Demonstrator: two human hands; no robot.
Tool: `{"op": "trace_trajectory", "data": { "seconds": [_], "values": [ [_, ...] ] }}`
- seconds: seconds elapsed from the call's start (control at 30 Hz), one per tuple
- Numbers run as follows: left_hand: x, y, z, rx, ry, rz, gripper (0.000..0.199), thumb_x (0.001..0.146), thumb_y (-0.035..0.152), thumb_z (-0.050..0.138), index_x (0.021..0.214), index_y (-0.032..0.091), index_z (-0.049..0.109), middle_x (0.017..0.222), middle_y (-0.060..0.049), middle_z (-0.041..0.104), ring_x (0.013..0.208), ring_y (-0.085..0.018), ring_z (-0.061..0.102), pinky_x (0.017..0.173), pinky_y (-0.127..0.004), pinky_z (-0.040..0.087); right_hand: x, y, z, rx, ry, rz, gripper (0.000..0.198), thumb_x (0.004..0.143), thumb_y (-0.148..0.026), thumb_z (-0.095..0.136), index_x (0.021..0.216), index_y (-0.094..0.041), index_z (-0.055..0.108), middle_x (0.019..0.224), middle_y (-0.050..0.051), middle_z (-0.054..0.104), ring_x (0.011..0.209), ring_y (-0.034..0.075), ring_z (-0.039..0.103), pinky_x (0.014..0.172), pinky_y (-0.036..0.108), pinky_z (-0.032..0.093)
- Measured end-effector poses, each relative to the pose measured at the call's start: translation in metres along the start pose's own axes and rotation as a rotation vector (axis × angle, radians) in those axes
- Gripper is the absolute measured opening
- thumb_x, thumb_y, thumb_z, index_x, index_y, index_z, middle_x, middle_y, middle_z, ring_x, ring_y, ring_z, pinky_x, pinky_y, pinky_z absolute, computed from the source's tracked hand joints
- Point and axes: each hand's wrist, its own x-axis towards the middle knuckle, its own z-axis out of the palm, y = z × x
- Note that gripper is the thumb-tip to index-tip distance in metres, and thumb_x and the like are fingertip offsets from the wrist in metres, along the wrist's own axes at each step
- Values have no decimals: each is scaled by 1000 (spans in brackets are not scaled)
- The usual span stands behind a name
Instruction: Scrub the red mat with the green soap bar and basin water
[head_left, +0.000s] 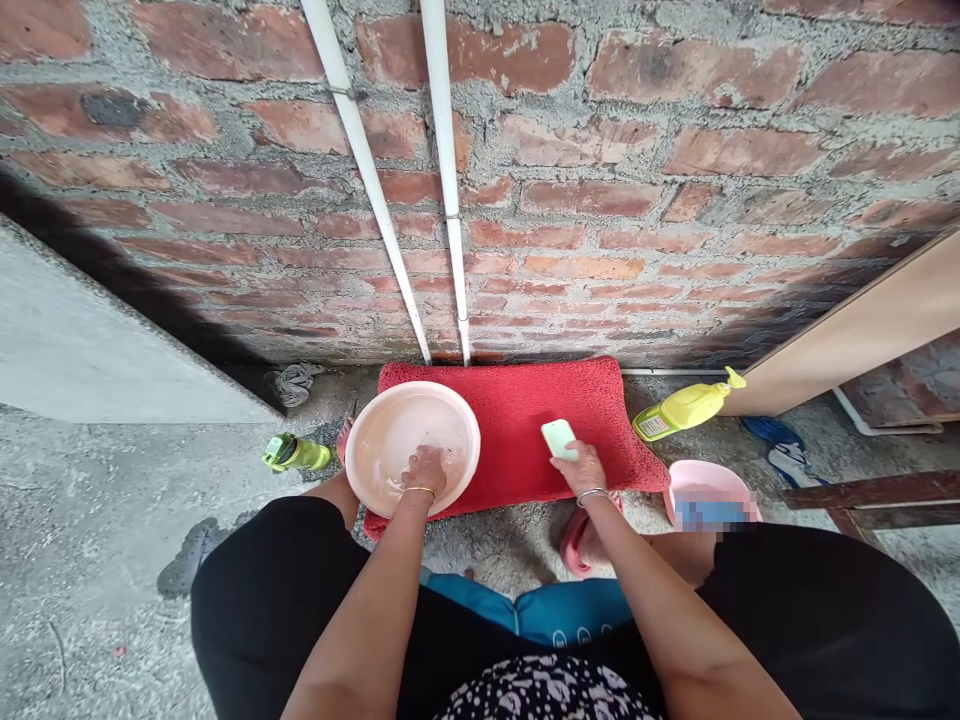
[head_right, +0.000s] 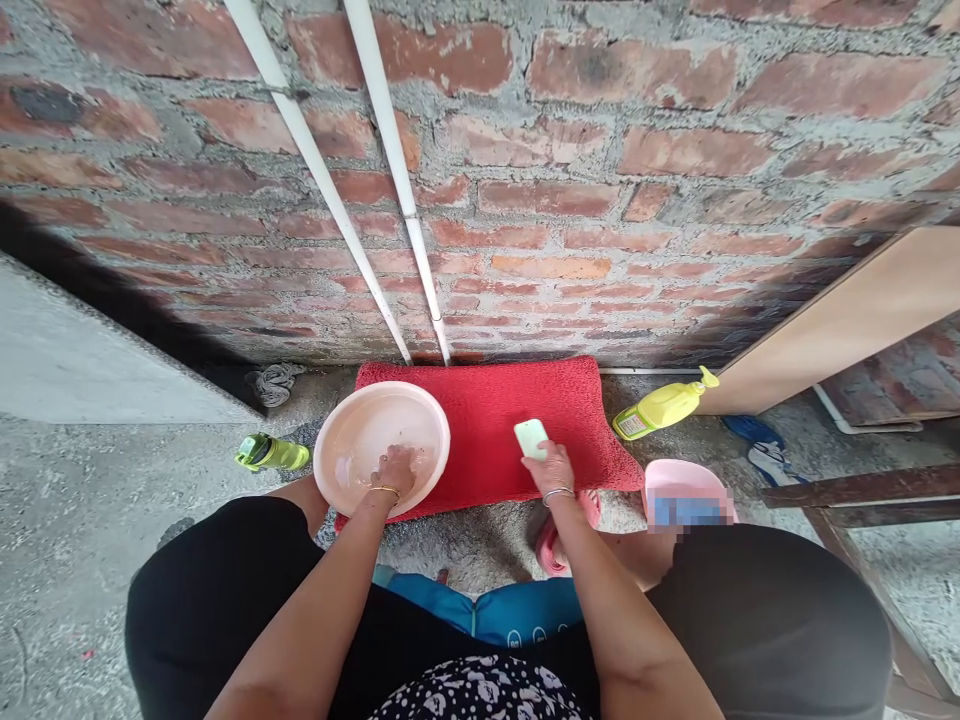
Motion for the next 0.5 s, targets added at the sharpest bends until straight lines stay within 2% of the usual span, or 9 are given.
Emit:
{"op": "trace_trajectory", "data": {
  "seconds": [0.1, 0.23, 0.33, 0.5],
  "values": [
    [4, -1, 7, 18, -43, -15, 71, 100, 21, 51, 170, 30, 43, 187, -16, 21, 172, -38, 23, 129, -61, 40, -11, -43, 24, -30, -106, -145, 38, 83, -31, 83, 119, -27, 74, 123, 6, 68, 114, 28, 68, 103, 38, 50],
    [8, 0, 10, 53, -111, -6, 85, 98, 21, 54, 178, 32, 27, 190, -16, 8, 173, -40, 14, 128, -64, 40, -20, -74, 35, -176, -222, -275, 38, 85, -29, 83, 122, -27, 76, 126, 7, 68, 116, 26, 65, 107, 37, 46],
    [8, 1, 10, 79, -112, 2, 88, 97, 22, 56, 179, 31, 25, 189, -17, 7, 173, -42, 13, 127, -63, 42, -17, -68, 30, -201, -224, -219, 41, 86, -31, 84, 126, -25, 76, 128, 8, 68, 112, 24, 64, 103, 35, 45],
    [9, 3, 8, 61, -121, 27, 93, 95, 27, 60, 179, 28, 22, 188, -21, 10, 172, -46, 14, 123, -66, 45, -2, -16, 5, -123, -112, 33, 44, 90, -38, 81, 129, -20, 76, 125, 9, 69, 97, 21, 66, 87, 34, 46]
  ]
}}
